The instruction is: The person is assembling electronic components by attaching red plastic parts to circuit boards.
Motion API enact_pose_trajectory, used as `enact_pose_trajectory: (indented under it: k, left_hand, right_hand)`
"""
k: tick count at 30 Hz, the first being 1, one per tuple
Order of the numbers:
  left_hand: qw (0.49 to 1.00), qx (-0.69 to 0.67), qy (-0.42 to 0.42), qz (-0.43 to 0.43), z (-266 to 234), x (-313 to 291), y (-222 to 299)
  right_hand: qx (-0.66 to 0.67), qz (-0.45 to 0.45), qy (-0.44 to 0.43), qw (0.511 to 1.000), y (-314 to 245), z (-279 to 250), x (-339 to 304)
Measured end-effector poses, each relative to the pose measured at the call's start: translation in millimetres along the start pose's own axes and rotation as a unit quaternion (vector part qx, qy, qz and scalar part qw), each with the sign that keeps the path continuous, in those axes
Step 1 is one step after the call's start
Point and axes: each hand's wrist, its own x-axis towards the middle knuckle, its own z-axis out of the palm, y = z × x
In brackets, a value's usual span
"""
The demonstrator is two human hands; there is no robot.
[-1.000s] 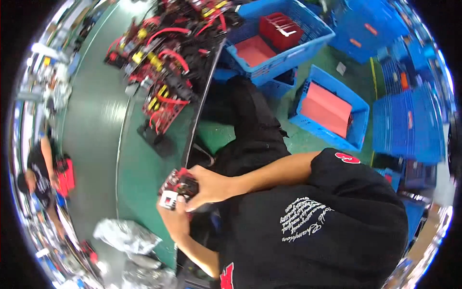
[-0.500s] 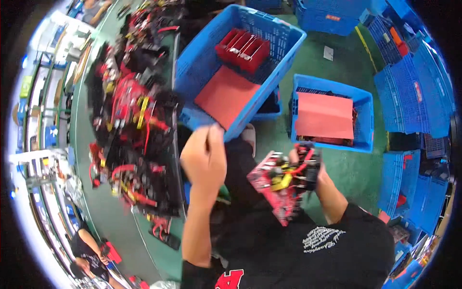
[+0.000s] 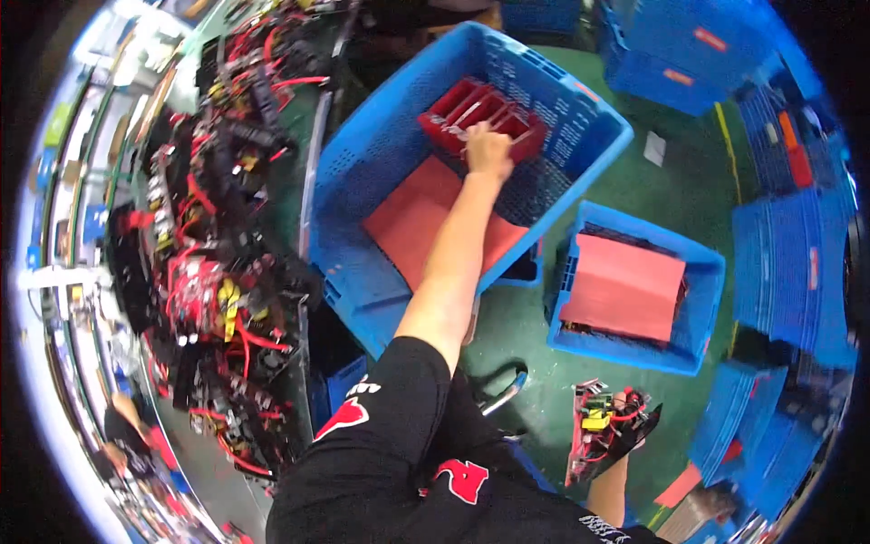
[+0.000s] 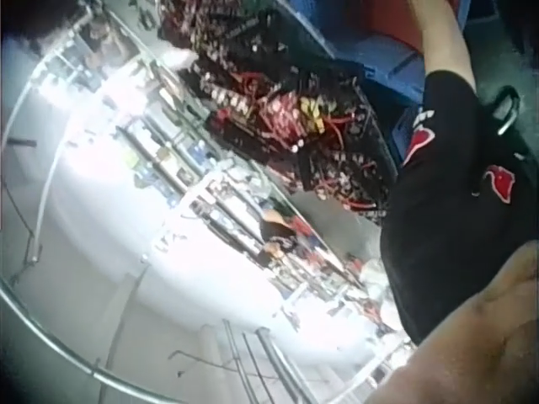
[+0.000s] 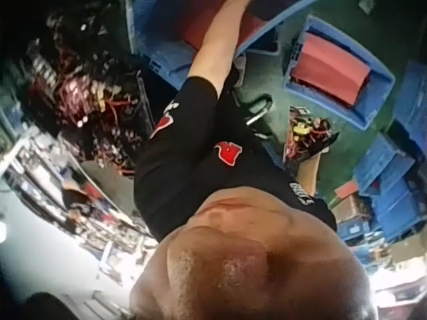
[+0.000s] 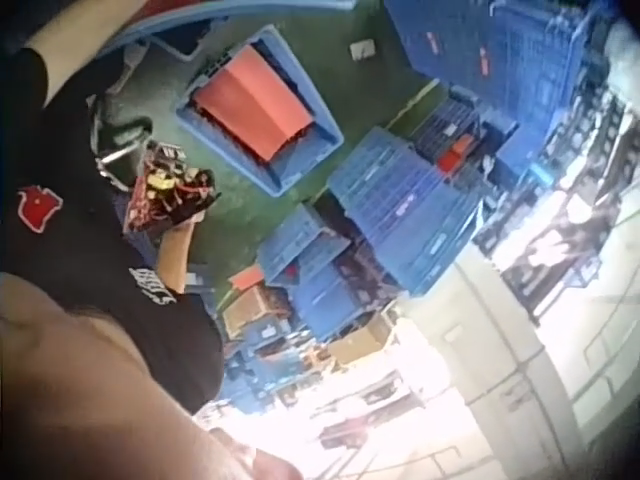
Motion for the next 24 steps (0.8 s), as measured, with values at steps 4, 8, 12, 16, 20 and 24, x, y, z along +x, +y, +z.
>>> enact_pose_trajectory:
  k: [4, 8, 12, 16, 20, 24]
  left_hand:
    - [0.991, -0.032, 0.073, 0.106, -96, -6, 32]
    - [0.980, -0.036, 0.155, 0.121, -262, -114, 63]
    - [0.982, -0.006, 0.177, 0.070, -429, -274, 104]
    - [0.962, 0.187, 0.195, 0.047, -542, -405, 150]
    - [0.873, 0.466, 0.130, -0.062, -569, -519, 173]
    - [0.843, 0.492, -0.005, -0.215, -539, -598, 151]
  right_hand:
    - [0.164, -0.001, -0.145, 0.976, 12, -10, 60]
    - [0.207, 0.134, -0.240, 0.939, 4, 69, 100]
    - [0.240, 0.288, -0.332, 0.866, 30, 215, 122]
    - [0.257, 0.443, -0.373, 0.774, 33, 284, 59]
    - [0.207, 0.488, -0.454, 0.716, 76, 346, 0]
    - [0.126, 0.500, -0.535, 0.669, 135, 386, -47]
